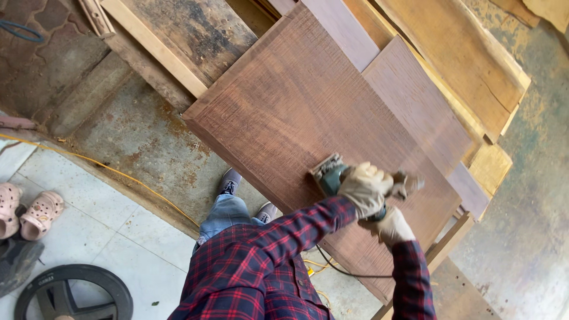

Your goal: The person sands the surface of a large wooden board using an electric orbital sander, then wipes the surface with a blue cloth.

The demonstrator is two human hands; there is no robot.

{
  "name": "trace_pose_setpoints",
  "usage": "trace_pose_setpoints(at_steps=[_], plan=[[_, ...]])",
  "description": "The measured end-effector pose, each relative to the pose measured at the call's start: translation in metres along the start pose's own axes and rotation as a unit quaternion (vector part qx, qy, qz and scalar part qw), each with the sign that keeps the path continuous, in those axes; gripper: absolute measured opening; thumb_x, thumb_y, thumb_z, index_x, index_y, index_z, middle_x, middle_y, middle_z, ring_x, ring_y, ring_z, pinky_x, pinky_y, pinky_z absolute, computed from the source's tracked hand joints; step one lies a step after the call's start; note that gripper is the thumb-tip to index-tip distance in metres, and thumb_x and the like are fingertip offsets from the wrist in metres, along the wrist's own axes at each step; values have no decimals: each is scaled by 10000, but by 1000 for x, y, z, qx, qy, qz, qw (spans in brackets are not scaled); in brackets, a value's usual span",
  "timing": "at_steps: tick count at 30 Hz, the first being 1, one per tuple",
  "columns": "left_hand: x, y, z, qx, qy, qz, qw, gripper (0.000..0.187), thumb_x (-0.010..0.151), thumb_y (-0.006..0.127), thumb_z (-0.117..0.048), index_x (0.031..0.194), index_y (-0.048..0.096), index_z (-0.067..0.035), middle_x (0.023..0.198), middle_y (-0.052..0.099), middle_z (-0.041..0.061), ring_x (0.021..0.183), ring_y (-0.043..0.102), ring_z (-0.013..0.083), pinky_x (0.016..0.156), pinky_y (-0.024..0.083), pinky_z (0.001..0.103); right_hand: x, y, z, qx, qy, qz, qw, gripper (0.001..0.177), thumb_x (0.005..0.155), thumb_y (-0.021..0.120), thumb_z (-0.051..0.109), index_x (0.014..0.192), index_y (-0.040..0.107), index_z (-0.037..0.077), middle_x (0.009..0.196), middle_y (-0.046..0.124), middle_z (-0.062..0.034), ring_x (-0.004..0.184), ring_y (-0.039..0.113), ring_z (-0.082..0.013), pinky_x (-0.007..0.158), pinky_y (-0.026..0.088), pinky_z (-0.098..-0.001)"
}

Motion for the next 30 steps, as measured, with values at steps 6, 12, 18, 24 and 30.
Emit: trace_pose_setpoints(at_steps=[6,12,18,24,30], plan=[[-14,14,7,-69,15,143,987,156,973,558,-182,935,680,-92,673,686,101,573,645,215,589,533,385,-2,2,-19,-74,19,34,996,304,698,916,225,787,756,-18,577,658,-91,430,584,-144,398,498,-336],[53,12,69,103,16,149,983,320,1038,446,-299,1242,578,-91,493,561,14,337,507,97,294,444,310,52,-24,49,-85,-41,18,995,264,754,835,295,762,811,32,562,667,-77,445,569,-147,418,462,-326],[81,-5,133,210,-6,159,965,279,1062,459,-331,1117,586,-89,584,564,-13,419,488,98,373,473,313,80,-34,130,-113,-87,11,990,321,736,882,246,720,738,-41,585,647,-101,476,575,-168,442,461,-335],[35,-40,137,44,-88,111,989,223,1035,538,-301,964,660,-128,616,622,7,471,560,140,447,501,327,42,-2,148,-169,-111,67,977,230,727,848,257,811,759,62,581,672,-50,474,627,-142,438,537,-314],[-6,-61,99,-58,-101,106,988,263,1050,562,-340,932,681,-137,629,636,26,505,590,163,490,511,357,7,18,112,-80,-83,81,990,261,692,878,185,842,770,0,585,640,-81,455,579,-148,403,491,-343]])
Point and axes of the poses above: each hand's wrist, its own x-axis towards the middle knuckle, its own y-axis out of the palm, z = x × y, the point moved 3 cm from there along x, towards the middle knuckle
